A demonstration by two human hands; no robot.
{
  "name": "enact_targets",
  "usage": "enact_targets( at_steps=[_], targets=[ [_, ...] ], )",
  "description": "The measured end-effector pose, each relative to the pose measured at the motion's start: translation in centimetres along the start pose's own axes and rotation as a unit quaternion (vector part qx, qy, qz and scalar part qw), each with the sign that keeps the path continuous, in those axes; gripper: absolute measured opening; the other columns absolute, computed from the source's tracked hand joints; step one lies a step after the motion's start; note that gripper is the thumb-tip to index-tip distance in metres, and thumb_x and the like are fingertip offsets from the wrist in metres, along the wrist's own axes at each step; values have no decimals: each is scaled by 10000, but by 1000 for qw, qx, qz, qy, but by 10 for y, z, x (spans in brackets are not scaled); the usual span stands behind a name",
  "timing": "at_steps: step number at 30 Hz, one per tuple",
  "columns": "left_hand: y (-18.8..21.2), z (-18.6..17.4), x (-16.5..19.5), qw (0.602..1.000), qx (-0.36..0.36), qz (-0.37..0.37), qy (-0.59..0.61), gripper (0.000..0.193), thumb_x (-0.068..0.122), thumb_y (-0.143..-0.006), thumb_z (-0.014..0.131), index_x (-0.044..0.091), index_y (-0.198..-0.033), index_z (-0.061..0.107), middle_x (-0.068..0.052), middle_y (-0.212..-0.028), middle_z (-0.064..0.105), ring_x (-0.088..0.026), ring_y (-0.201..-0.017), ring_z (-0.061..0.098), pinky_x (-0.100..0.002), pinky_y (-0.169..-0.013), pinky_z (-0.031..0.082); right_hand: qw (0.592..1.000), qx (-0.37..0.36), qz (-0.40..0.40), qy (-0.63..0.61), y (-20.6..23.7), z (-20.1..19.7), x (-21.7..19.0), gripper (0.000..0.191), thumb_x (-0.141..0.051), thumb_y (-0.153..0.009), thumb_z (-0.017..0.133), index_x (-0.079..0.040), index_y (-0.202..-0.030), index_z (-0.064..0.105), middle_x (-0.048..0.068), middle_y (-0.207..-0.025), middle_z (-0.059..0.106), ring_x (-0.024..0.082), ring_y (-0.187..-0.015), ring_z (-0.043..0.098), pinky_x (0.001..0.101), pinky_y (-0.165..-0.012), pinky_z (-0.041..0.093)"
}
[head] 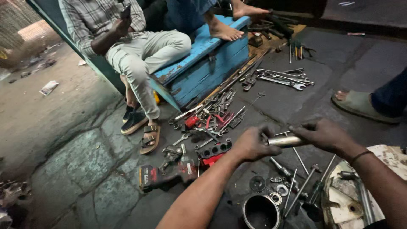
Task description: The person sits on the floor and repeatedly handles a cylindrical metal part, rotating it and inspecting its surface. They dip the part into a small container of liquid and continue to manipulate it by hand while surrounded by various tools.
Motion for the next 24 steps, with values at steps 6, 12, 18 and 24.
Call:
enact_targets(
  at_steps=[6,12,18,24],
  targets=[
    [2,-12,7,999,33,7,36,565,386,-618,923,58,-1033,726,-120,-882,757,-224,-789,713,-370,-749,563,991,48,8,-128,15,-18,-19,514,-529,-884,682,-50,-999,829,138,-806,748,226,-687,660,382,-634,501],
    [4,-17,10,959,63,-123,249,416,197,-719,884,1,-1026,684,-88,-694,682,-119,-503,597,-293,-431,471,865,66,13,-498,34,-31,-32,355,-372,-1013,616,-48,-1136,690,106,-873,645,143,-657,565,286,-534,437],
    [2,-18,4,912,158,-145,351,374,148,-768,851,-46,-1004,636,-69,-621,623,-142,-429,560,-309,-354,412,859,51,67,-505,39,-34,-40,412,-418,-1022,554,-60,-1165,698,115,-926,701,161,-700,594,290,-570,454],
    [-4,-25,6,904,204,-184,328,370,131,-773,844,-42,-1004,614,-87,-601,618,-149,-403,544,-320,-337,398,885,51,45,-461,31,-30,-30,404,-379,-1003,585,-26,-1159,702,122,-929,724,164,-738,612,301,-578,468]
  ],
)
Point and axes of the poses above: each hand's wrist, its own y-axis away from the middle knuckle, its own z-axis out of the palm, x = y × z, the point moved 2 cm from there along -y, towards the middle knuckle
